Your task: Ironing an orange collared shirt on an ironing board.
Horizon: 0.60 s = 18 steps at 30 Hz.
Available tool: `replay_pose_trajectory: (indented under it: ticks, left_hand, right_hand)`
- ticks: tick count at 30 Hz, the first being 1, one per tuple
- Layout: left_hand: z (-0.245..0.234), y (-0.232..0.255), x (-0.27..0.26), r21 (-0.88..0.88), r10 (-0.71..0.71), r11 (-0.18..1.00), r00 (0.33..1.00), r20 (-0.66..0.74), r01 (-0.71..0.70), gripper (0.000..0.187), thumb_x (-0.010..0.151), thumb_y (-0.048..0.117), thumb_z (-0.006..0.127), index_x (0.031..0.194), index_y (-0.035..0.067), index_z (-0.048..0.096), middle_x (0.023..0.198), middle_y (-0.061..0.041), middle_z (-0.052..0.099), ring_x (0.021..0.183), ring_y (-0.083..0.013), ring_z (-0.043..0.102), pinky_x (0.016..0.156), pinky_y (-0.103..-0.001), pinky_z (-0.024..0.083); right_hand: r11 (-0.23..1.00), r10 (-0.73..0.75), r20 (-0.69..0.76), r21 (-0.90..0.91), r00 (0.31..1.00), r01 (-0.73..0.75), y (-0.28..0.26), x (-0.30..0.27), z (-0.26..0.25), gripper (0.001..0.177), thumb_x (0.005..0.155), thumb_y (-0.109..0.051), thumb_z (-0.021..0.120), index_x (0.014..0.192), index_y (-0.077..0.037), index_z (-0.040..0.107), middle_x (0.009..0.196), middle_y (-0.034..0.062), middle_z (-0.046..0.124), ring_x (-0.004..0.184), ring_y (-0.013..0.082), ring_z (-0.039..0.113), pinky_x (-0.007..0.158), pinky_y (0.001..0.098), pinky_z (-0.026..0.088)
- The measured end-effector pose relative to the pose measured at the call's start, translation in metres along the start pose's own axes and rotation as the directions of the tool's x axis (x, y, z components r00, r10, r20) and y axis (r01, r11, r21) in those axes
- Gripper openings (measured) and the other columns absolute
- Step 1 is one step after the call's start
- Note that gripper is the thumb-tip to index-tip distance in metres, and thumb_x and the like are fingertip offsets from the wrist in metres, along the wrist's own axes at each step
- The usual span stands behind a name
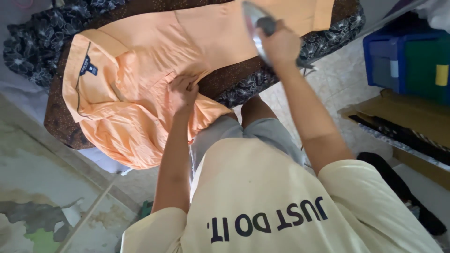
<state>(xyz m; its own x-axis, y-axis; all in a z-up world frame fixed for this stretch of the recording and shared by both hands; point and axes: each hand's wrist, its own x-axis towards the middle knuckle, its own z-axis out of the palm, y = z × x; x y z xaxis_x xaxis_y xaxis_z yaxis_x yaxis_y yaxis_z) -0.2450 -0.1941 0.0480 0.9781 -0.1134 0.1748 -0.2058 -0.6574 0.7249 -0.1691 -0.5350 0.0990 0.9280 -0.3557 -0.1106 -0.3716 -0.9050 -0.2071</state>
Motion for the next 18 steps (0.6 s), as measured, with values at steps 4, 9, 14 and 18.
replay_pose_trajectory:
  ticks: [4,9,14,18]
  left_hand:
    - [-0.006,0.01,0.005,-0.03,0.023,0.999,1.0,0.02,-0.023,0.023,0.075,0.001,0.077,0.097,0.009,0.08,0.095,-0.006,0.074,0.095,-0.0246,0.07,0.087,-0.04,0.055]
    - [-0.001,0.008,0.008,-0.032,0.052,0.998,0.999,0.001,-0.052,0.026,0.072,-0.001,0.073,0.097,0.007,0.078,0.093,-0.012,0.073,0.094,-0.0295,0.072,0.085,-0.042,0.059]
    - [0.007,0.012,0.011,-0.015,0.002,1.0,1.0,-0.01,-0.003,0.021,0.073,-0.001,0.072,0.092,0.006,0.076,0.091,-0.012,0.072,0.088,-0.0301,0.071,0.081,-0.042,0.058]
    - [0.016,0.021,0.0,0.086,-0.096,0.992,0.995,-0.021,0.097,0.02,0.073,0.001,0.073,0.091,0.009,0.074,0.095,-0.009,0.072,0.091,-0.03,0.069,0.085,-0.042,0.055]
  right_hand:
    - [0.999,0.044,-0.119,-0.023,0.992,-0.047,0.071,0.036,-0.017,0.057,0.084,-0.059,0.08,0.091,-0.003,0.069,0.074,0.0218,0.073,0.068,0.0419,0.072,0.061,0.0524,0.057]
    - [0.992,0.117,-0.285,-0.021,0.951,-0.128,0.142,0.082,-0.021,0.058,0.077,-0.057,0.088,0.087,-0.003,0.07,0.078,0.0232,0.073,0.071,0.0435,0.072,0.063,0.0524,0.057]
    - [0.995,0.065,-0.272,-0.049,0.96,-0.082,0.157,0.106,-0.036,0.059,0.076,-0.058,0.089,0.087,-0.003,0.072,0.077,0.0245,0.073,0.071,0.0453,0.071,0.064,0.0538,0.057]
    - [0.999,0.042,-0.246,-0.017,0.968,-0.048,0.165,0.126,-0.052,0.058,0.074,-0.059,0.089,0.081,-0.004,0.073,0.075,0.0238,0.072,0.07,0.0447,0.07,0.062,0.0532,0.056]
